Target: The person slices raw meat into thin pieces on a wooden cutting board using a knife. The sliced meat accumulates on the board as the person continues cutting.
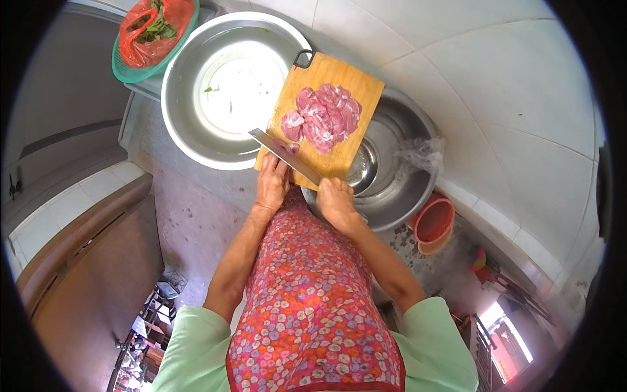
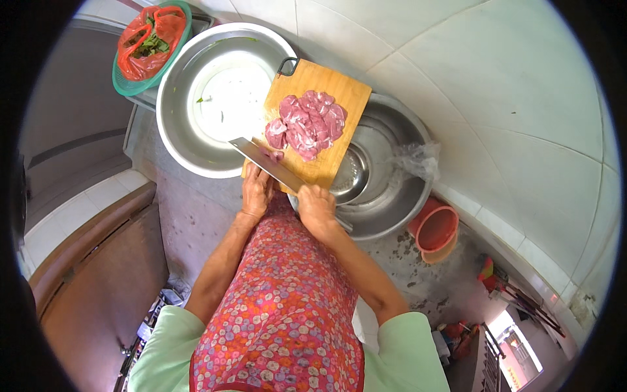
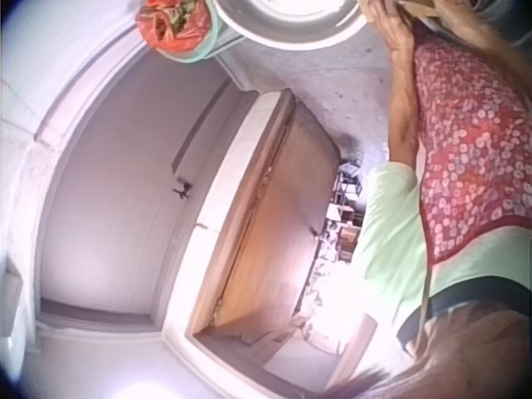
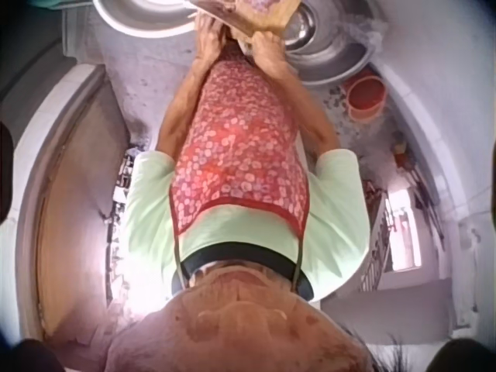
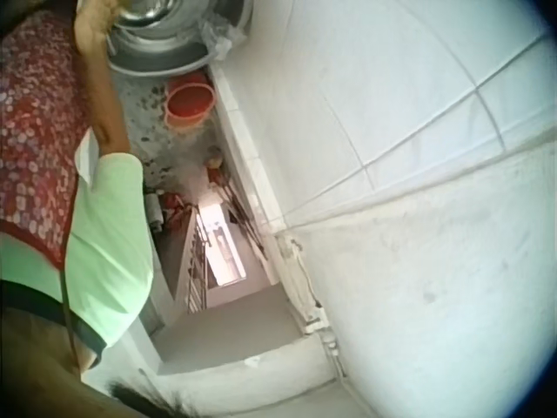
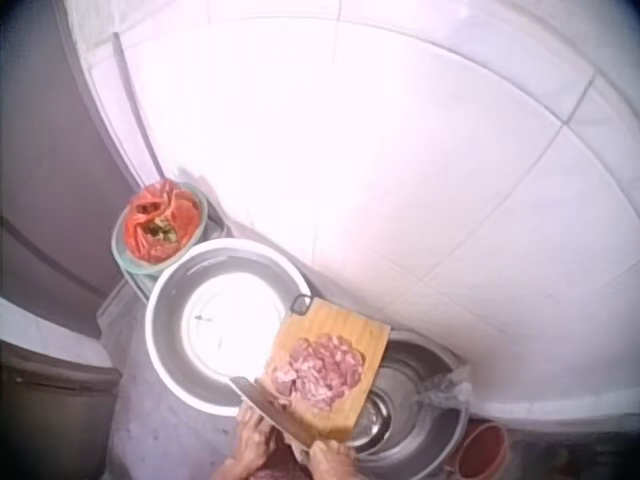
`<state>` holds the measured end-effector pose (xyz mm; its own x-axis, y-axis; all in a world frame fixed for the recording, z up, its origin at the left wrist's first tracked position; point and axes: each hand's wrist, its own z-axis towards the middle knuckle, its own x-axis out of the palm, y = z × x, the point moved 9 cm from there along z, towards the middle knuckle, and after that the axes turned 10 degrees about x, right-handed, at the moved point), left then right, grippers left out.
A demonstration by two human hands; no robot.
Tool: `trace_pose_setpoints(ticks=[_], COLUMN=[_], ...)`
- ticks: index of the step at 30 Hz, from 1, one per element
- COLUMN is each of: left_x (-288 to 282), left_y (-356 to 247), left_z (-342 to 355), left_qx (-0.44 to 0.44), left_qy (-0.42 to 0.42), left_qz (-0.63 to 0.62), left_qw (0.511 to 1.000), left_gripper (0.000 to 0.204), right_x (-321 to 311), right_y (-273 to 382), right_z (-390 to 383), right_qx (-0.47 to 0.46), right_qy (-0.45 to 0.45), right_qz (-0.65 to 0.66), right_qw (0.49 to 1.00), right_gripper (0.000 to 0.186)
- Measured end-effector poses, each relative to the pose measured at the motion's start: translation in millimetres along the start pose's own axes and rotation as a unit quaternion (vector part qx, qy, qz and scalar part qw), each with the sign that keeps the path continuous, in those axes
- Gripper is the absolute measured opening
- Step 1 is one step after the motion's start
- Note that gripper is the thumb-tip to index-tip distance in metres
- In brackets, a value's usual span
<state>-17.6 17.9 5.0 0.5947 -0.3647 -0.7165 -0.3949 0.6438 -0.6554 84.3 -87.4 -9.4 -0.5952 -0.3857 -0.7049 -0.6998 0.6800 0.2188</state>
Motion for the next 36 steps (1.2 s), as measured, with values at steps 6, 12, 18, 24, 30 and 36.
trace_pose_setpoints(ticks=[6, 12, 18, 24, 30, 36], left_x=[-4, -1, -1, 5, -3, -3], left_y=[2, 1, 5, 6, 7, 9], left_z=[-9, -7, -6, -9, 0, -3], left_qx=[0.019, 0.023, 0.015, 0.016, 0.019, 0.002], left_qy=[-0.042, -0.032, -0.016, -0.009, -0.016, -0.029], left_qz=[0.033, 0.036, 0.026, 0.025, 0.03, 0.019], left_qw=[0.998, 0.999, 0.999, 1.0, 0.999, 0.999], left_gripper=[0.029, 0.027, 0.026, 0.027, 0.027, 0.027], right_x=[-32, -41, -23, 2, -3, -15], right_y=[-42, -22, -35, -6, 10, -36], right_z=[-12, -36, -37, -6, 0, -20], right_qx=[0.057, 0.013, 0.029, 0.018, -0.016, 0.047], right_qy=[-0.031, -0.045, -0.029, 0.004, 0.003, -0.029], right_qz=[0.054, 0.026, 0.005, -0.013, -0.004, -0.013], right_qw=[0.996, 0.999, 0.999, 1.0, 1.0, 0.998], right_gripper=[0.031, 0.026, 0.018, 0.016, 0.017, 0.019])
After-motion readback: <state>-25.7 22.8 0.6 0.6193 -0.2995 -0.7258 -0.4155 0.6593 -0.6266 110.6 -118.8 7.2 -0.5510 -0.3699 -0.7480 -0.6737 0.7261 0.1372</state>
